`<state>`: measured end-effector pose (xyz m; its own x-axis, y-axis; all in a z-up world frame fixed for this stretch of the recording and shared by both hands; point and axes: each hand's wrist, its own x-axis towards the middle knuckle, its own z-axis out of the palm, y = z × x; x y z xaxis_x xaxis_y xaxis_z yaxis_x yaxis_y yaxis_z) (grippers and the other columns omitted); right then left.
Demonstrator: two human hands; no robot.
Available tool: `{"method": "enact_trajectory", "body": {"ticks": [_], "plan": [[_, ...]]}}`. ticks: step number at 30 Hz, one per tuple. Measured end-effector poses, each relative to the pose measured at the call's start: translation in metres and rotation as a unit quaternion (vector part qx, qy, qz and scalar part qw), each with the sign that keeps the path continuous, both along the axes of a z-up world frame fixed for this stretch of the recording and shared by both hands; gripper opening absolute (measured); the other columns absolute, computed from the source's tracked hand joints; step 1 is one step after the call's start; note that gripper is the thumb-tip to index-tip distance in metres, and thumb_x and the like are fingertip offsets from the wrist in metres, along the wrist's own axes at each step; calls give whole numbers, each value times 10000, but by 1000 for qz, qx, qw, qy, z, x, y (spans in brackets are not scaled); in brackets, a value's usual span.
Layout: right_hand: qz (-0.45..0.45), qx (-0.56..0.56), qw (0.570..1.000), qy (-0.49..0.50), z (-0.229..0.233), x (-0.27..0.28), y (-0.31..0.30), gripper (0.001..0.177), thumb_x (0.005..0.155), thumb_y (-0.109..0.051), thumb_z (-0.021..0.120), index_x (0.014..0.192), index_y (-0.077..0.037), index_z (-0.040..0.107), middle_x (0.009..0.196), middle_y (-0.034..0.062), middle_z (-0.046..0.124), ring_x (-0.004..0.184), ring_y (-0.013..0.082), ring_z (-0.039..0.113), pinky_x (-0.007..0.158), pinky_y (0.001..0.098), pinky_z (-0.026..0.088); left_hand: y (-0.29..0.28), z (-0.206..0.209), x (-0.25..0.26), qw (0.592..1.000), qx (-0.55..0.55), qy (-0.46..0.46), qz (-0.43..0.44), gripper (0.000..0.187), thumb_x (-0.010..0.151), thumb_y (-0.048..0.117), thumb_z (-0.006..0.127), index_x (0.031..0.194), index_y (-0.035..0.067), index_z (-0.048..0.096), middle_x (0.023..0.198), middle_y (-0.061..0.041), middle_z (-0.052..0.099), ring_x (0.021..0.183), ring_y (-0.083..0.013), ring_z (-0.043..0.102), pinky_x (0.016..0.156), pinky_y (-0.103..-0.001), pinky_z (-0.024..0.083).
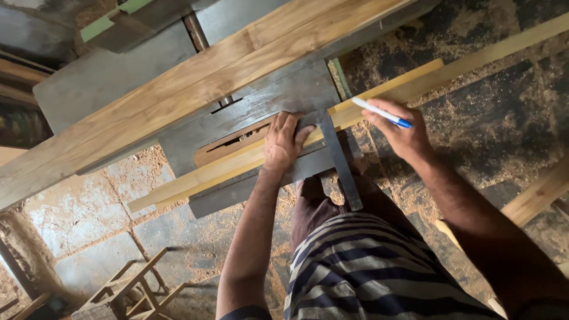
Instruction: The person measures and marks wooden planks using a speed square and a pen, then moves the planks across a workbench.
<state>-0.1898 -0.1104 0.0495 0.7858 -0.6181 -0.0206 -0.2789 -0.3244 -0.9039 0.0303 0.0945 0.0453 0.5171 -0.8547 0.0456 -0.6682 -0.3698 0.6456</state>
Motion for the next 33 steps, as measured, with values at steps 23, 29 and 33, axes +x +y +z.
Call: {"method": "enact_trajectory", "body": {"ticks": [23,29,33], "plan": [[51,-17,998,14,-8,32,23,147,1016,-182,697,1043,-39,682,911,91,752,807,172,741,693,310,608,-4,-6,1,999,21,-18,32,577,898,540,684,1256,87,710,1175,-73,714,1079,-283,653,910,-443,549],[63,-18,998,20,-10,34,23,171,1023,-200,683,1049,-31,682,894,86,745,769,175,728,648,313,590,-3,-24,2,998,43,-47,30,626,870,590,657,1264,107,722,1169,-60,733,1039,-238,662,874,-436,564],[66,-19,997,18,-11,35,23,170,1030,-212,676,1047,-43,684,896,81,747,769,172,730,655,308,595,-2,-22,2,998,27,-55,30,619,870,578,664,1256,99,728,1155,-63,738,1024,-239,667,863,-425,568]]}}
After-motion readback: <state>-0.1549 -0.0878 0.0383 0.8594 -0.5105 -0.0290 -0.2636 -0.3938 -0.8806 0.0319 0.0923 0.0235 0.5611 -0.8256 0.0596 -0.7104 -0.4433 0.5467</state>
